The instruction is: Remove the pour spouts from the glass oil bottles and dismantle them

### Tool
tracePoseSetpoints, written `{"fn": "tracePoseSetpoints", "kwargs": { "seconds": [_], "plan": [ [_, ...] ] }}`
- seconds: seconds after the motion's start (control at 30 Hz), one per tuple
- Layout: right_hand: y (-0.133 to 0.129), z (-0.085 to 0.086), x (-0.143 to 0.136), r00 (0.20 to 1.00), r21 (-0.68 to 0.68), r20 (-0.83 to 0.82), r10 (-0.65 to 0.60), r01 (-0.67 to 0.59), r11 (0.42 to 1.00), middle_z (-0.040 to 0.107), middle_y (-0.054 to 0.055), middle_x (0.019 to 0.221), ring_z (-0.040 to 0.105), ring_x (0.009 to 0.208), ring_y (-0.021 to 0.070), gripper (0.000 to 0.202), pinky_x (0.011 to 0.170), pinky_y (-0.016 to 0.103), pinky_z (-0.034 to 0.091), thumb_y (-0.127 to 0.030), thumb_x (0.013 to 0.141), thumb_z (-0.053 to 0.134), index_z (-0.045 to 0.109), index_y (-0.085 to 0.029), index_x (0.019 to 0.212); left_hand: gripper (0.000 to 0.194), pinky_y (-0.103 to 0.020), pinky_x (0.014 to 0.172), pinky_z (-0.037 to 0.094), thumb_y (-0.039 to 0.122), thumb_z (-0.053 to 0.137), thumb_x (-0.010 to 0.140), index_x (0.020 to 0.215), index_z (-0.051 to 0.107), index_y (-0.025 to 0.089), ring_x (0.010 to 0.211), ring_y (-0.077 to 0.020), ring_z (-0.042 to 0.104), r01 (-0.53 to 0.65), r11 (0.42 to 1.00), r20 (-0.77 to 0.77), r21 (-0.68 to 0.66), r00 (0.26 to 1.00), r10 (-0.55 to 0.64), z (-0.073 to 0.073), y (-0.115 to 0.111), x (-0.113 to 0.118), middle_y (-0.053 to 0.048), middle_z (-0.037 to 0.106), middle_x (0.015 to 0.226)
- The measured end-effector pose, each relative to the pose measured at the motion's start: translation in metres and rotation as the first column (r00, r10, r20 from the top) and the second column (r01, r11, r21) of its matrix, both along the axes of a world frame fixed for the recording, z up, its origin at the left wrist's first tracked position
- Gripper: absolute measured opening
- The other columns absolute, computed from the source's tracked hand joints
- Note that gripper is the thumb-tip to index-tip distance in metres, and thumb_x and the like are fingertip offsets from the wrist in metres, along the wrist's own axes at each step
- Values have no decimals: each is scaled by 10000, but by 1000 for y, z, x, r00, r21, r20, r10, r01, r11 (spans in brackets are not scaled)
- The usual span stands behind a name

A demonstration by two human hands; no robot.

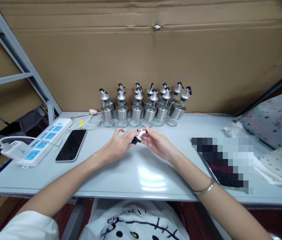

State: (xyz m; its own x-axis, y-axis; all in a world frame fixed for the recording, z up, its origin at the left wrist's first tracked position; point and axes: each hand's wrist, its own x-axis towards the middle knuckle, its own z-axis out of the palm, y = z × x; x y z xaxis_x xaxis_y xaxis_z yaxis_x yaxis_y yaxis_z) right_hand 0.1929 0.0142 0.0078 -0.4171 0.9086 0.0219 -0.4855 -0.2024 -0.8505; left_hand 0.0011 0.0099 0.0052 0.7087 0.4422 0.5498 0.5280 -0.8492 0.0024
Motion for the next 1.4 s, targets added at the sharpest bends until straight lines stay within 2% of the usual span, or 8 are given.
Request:
{"fn": "tracePoseSetpoints", "kwargs": {
  "seconds": [0.2,0.4,0.6,0.87,1.0,1.13,1.27,1.4],
  "plan": [
    [0,-1,1,1000,-21,9,18,-18,1000,690,13,768,632,758,116,321,743,232,500,-465,679,764,686,-184,815,298,-395,908,338,191,350,961,1258,374,176,1048,-208,573,-31,983,-2,-182,1000,32,4,-3,1,-128,588,1199],
    [2,-2,4,998,3,63,6,-6,1000,678,12,810,617,767,126,296,823,304,488,-434,692,754,680,-183,831,421,-345,962,385,281,290,976,1393,304,219,1154,-198,484,128,938,216,-321,975,-59,10,-6,-1,-113,490,1253],
    [6,-7,4,906,283,294,-303,220,933,624,-19,669,558,668,116,245,701,273,454,-402,668,758,687,-197,783,387,-360,869,396,347,323,961,1300,398,177,980,-207,522,40,949,160,-314,987,11,10,-9,-1,-99,556,1110],
    [0,-9,1,953,278,301,15,-103,955,671,13,876,588,704,124,276,722,301,477,-323,668,767,674,-212,904,345,-353,846,362,373,382,945,1213,432,162,907,-197,517,-46,941,82,-335,994,78,9,-7,-1,-84,572,1019],
    [-1,-11,1,958,307,286,-1,-91,947,660,11,852,597,721,125,237,758,309,483,-307,708,740,655,-210,906,348,-344,820,357,415,416,921,1159,447,163,815,-174,514,-97,927,155,-363,974,162,6,-7,1,-49,563,943],
    [-1,-10,1,958,329,282,-44,-54,943,646,2,818,600,725,128,244,761,308,479,-278,701,740,634,-205,908,308,-328,765,355,470,449,884,877,500,166,725,-156,486,-156,872,187,-464,945,269,5,-8,4,-16,548,831],
    [1,-10,1,957,303,287,-42,-49,952,628,-9,814,600,716,127,271,762,312,480,-253,658,759,621,-203,885,306,-322,750,349,447,417,894,815,514,169,702,-145,480,-137,818,142,-558,956,257,5,-8,6,0,548,787],
    [2,-12,0,952,301,303,-54,-42,953,627,-11,795,605,712,130,292,748,308,483,-237,632,761,611,-201,880,275,-319,741,346,394,400,894,801,521,165,689,-139,477,-130,821,134,-556,961,242,6,-8,7,3,547,769]
  ]
}}
